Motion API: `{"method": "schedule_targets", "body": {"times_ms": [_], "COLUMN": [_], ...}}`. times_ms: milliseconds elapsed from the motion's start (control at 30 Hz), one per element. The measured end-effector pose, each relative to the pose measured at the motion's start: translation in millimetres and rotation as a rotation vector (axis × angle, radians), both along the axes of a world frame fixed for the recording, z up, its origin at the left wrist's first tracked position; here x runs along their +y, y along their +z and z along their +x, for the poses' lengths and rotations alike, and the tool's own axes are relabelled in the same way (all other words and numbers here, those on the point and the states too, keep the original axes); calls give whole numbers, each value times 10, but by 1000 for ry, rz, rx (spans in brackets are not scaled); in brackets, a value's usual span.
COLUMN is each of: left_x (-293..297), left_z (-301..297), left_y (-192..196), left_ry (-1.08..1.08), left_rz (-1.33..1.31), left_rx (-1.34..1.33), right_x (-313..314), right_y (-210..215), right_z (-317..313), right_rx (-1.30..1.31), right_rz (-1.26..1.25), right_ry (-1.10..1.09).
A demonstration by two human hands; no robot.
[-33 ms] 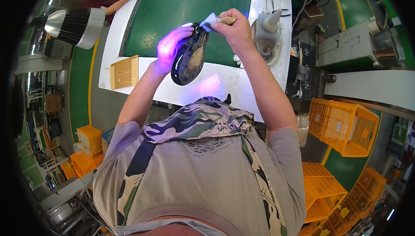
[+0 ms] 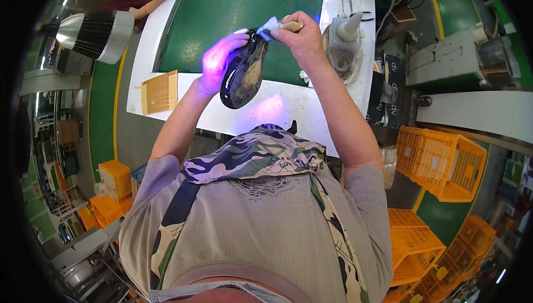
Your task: Polish and clean manufactured shoes using a cloth and liquid.
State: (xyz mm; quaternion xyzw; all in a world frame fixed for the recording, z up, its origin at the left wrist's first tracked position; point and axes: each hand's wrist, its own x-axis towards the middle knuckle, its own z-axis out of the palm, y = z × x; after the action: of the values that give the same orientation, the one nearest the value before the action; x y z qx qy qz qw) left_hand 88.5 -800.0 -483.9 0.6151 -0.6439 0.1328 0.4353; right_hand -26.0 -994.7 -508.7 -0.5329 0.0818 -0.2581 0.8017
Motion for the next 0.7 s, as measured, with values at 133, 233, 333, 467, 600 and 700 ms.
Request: {"method": "schedule_targets", "body": {"times_ms": [133,233,333,467,600,700], "left_x": [-49,-54,-51,-46,-21,-5], "left_z": [38,78,102,168,171,168], "left_y": [-38,-103,-145,-252,-282,-267], "left_ry": [0,20,70,128,161,172], "left_rz": [0,6,41,92,179,313], "left_rx": [39,70,56,23,59,110], "right_x": [-4,33,47,63,51,25], "right_y": [-46,-44,-59,-38,60,82], "right_z": [9,-1,-20,-27,-55,-64], "right_rx": [-17,7,30,13,15,6], "right_rz": [53,140,197,175,144,81], "right_ry": [82,141,176,179,171,150]}}
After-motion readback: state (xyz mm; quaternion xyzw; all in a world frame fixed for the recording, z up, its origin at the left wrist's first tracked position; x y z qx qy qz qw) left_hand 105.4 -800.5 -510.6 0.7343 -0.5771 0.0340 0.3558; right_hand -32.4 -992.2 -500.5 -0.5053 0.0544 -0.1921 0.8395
